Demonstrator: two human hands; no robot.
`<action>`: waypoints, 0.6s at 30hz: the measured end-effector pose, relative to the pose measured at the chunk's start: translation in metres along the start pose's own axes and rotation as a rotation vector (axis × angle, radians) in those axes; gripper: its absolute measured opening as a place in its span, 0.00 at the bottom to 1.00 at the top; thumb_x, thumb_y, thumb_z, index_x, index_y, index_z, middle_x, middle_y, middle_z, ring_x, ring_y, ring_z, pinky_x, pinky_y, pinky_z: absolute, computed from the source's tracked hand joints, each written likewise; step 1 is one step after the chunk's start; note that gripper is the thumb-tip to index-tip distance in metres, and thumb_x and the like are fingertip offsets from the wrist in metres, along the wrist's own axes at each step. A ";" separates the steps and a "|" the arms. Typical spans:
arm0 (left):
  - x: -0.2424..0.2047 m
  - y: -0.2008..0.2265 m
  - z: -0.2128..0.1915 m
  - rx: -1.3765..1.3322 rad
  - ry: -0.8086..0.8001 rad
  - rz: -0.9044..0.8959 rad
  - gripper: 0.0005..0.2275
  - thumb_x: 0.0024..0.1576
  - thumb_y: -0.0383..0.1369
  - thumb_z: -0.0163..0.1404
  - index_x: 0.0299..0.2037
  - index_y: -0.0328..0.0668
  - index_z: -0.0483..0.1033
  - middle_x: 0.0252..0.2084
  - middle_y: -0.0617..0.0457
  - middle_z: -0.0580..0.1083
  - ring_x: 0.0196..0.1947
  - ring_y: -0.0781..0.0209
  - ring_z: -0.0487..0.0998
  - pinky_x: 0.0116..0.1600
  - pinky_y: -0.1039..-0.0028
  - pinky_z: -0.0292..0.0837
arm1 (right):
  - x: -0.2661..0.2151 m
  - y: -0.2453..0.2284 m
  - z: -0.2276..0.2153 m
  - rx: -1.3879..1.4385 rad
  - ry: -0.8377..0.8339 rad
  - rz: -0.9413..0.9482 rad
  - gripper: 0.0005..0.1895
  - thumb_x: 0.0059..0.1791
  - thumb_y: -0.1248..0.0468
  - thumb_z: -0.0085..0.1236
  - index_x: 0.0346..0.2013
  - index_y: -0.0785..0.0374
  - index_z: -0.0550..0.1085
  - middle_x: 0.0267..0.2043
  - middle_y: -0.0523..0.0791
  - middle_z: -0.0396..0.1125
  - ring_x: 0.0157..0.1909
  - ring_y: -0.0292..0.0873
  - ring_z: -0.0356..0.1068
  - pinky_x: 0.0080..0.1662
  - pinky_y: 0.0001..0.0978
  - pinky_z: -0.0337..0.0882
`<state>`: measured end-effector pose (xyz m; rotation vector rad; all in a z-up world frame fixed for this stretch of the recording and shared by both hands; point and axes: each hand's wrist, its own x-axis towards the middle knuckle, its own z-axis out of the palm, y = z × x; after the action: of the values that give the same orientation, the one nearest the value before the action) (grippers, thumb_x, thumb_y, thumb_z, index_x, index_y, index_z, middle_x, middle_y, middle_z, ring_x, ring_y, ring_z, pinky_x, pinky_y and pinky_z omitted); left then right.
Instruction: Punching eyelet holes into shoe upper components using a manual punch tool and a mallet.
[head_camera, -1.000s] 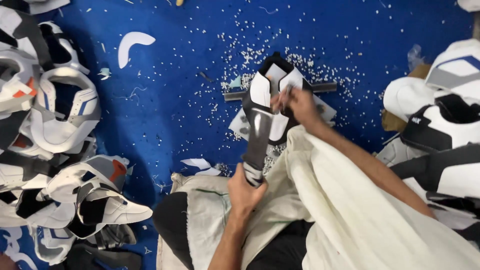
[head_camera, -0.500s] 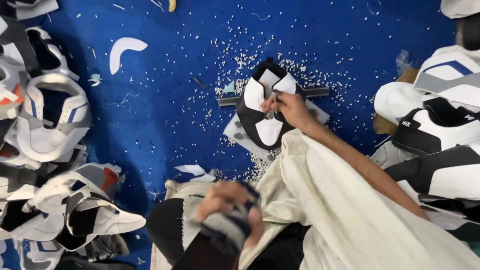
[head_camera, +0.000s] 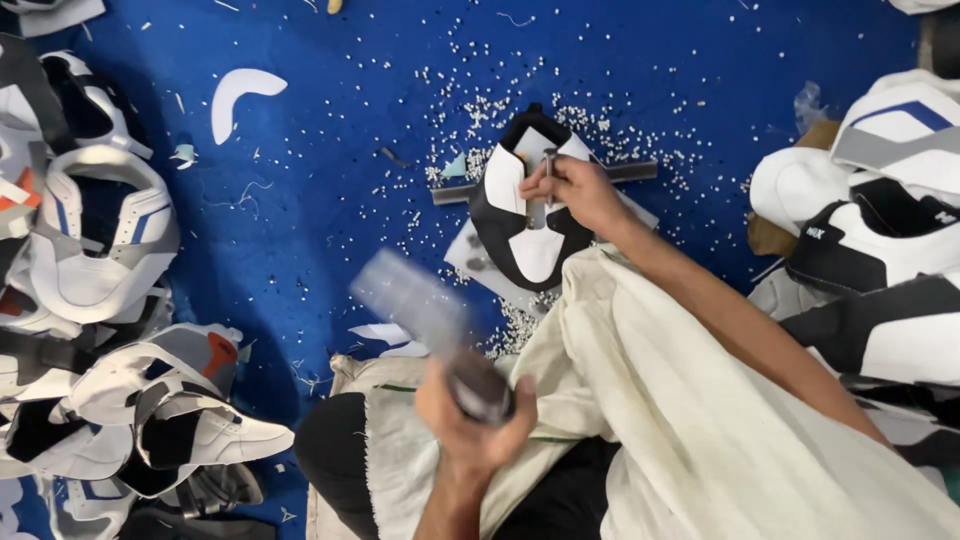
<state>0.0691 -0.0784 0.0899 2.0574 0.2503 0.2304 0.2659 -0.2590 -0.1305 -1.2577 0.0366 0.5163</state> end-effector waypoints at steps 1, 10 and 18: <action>-0.002 -0.002 -0.003 -0.133 -0.012 0.049 0.18 0.44 0.34 0.61 0.38 0.39 0.65 0.26 0.49 0.70 0.21 0.54 0.71 0.30 0.67 0.68 | 0.003 0.004 -0.001 -0.081 -0.040 -0.028 0.07 0.56 0.75 0.42 0.40 0.69 0.71 0.46 0.50 0.76 0.49 0.43 0.78 0.51 0.33 0.78; -0.020 -0.131 0.070 0.122 -0.085 -0.098 0.15 0.47 0.33 0.62 0.37 0.40 0.67 0.25 0.47 0.71 0.23 0.48 0.74 0.31 0.64 0.70 | -0.020 0.011 0.002 -0.731 -0.091 -0.524 0.15 0.50 0.79 0.48 0.50 0.73 0.76 0.49 0.52 0.75 0.52 0.45 0.76 0.51 0.34 0.77; 0.003 -0.026 0.013 0.070 0.023 -0.101 0.20 0.43 0.33 0.62 0.41 0.33 0.69 0.26 0.48 0.75 0.22 0.55 0.78 0.32 0.67 0.75 | 0.016 0.007 -0.004 -0.157 -0.061 -0.086 0.08 0.58 0.73 0.46 0.43 0.71 0.75 0.47 0.50 0.76 0.48 0.41 0.79 0.49 0.32 0.79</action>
<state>0.0731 -0.0759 0.0611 2.1058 0.3804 0.1851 0.2780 -0.2555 -0.1427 -1.3897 -0.1109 0.4904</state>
